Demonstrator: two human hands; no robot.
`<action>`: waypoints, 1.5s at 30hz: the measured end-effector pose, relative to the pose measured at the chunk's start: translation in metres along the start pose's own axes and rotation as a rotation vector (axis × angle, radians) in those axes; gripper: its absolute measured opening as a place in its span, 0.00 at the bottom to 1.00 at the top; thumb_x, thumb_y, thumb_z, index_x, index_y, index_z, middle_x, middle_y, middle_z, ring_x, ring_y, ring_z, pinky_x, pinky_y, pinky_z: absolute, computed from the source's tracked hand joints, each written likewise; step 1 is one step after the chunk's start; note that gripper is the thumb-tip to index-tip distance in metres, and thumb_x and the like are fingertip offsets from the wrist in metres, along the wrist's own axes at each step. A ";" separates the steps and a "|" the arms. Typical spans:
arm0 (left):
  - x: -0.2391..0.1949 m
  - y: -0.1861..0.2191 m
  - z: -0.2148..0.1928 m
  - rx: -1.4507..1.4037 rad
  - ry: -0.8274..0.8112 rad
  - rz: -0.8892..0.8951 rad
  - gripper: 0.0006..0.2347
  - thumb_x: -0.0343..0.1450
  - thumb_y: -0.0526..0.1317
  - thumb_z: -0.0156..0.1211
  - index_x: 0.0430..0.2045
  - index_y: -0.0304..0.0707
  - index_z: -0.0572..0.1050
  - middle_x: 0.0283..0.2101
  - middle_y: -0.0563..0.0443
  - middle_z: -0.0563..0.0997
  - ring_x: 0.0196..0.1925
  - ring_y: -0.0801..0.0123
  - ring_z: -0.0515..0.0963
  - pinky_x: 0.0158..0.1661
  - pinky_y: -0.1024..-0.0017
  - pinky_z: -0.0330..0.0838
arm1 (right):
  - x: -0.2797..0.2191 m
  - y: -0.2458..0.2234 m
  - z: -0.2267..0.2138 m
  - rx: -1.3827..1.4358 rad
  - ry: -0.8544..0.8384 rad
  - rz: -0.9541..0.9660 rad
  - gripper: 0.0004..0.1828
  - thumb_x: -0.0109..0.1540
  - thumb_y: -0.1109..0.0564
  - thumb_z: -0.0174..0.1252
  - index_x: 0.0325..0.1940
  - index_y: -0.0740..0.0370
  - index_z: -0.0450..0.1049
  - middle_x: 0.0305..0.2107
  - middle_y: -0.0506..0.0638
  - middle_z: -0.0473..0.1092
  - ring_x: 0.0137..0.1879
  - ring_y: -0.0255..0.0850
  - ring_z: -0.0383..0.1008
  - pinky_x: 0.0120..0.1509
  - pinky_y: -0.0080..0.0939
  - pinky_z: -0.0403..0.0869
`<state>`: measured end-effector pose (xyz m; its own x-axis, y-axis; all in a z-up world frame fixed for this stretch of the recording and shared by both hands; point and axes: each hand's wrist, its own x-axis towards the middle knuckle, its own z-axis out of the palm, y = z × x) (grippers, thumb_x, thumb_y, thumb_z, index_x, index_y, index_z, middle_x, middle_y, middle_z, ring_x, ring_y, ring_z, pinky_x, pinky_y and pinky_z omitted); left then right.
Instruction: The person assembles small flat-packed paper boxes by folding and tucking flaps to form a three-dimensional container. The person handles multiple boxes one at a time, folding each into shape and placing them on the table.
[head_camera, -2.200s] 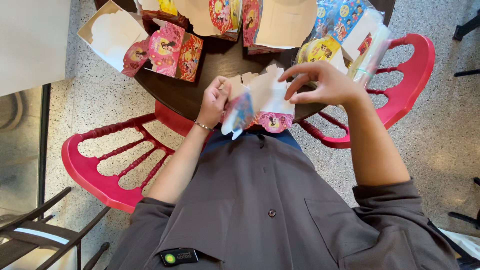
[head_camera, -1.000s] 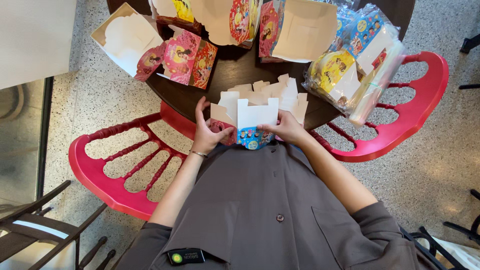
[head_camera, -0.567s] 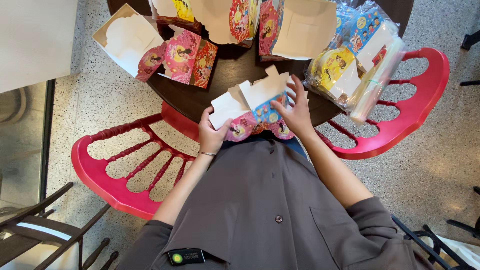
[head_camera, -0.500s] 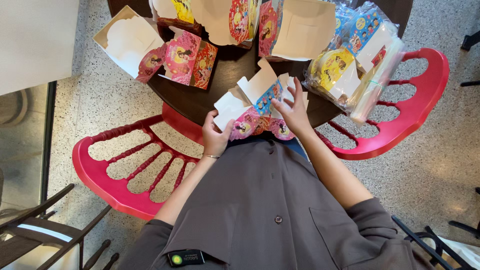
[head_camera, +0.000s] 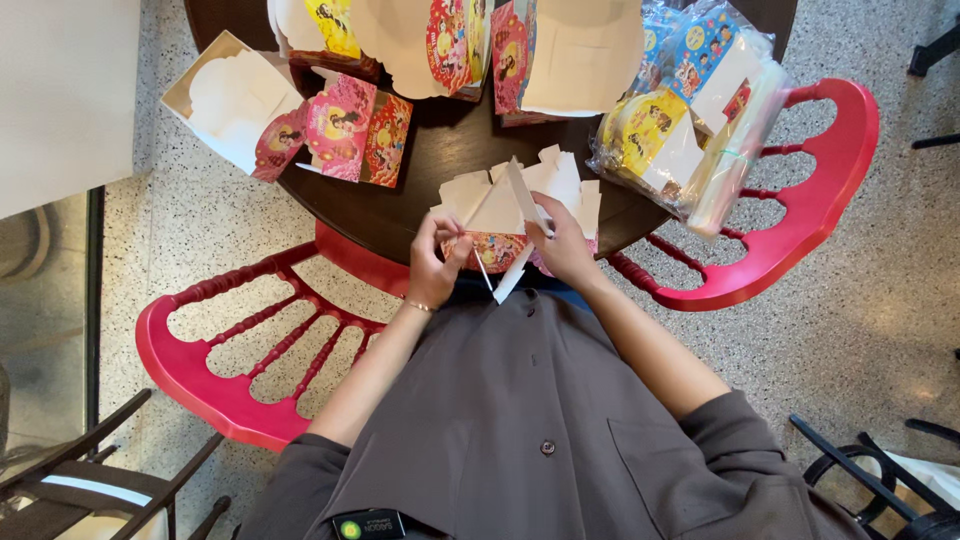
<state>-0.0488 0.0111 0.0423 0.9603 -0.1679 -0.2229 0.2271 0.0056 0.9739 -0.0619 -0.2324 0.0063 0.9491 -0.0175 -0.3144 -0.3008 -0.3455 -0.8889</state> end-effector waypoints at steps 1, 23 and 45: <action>0.015 0.007 -0.002 0.146 -0.001 0.038 0.22 0.69 0.48 0.71 0.47 0.34 0.68 0.48 0.45 0.76 0.50 0.65 0.79 0.52 0.67 0.76 | 0.002 -0.005 -0.006 -0.007 -0.024 0.021 0.23 0.64 0.59 0.59 0.64 0.62 0.67 0.52 0.56 0.72 0.54 0.44 0.78 0.58 0.42 0.74; 0.029 0.037 -0.004 0.537 -0.221 0.161 0.12 0.61 0.31 0.66 0.37 0.41 0.77 0.55 0.48 0.72 0.47 0.60 0.80 0.38 0.69 0.80 | 0.023 -0.036 -0.044 -0.008 -0.155 0.019 0.10 0.56 0.67 0.64 0.40 0.61 0.84 0.52 0.53 0.74 0.33 0.33 0.76 0.39 0.34 0.75; 0.081 0.031 0.012 0.973 -0.378 -0.027 0.12 0.61 0.43 0.72 0.32 0.38 0.79 0.39 0.46 0.82 0.44 0.50 0.81 0.43 0.57 0.74 | 0.059 -0.078 -0.035 -0.580 -0.246 -0.097 0.18 0.47 0.50 0.72 0.38 0.59 0.80 0.33 0.52 0.79 0.39 0.50 0.78 0.42 0.50 0.73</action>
<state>0.0341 -0.0142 0.0553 0.8057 -0.4545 -0.3799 -0.1424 -0.7711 0.6205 0.0208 -0.2394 0.0683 0.8996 0.2320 -0.3700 -0.0495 -0.7876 -0.6142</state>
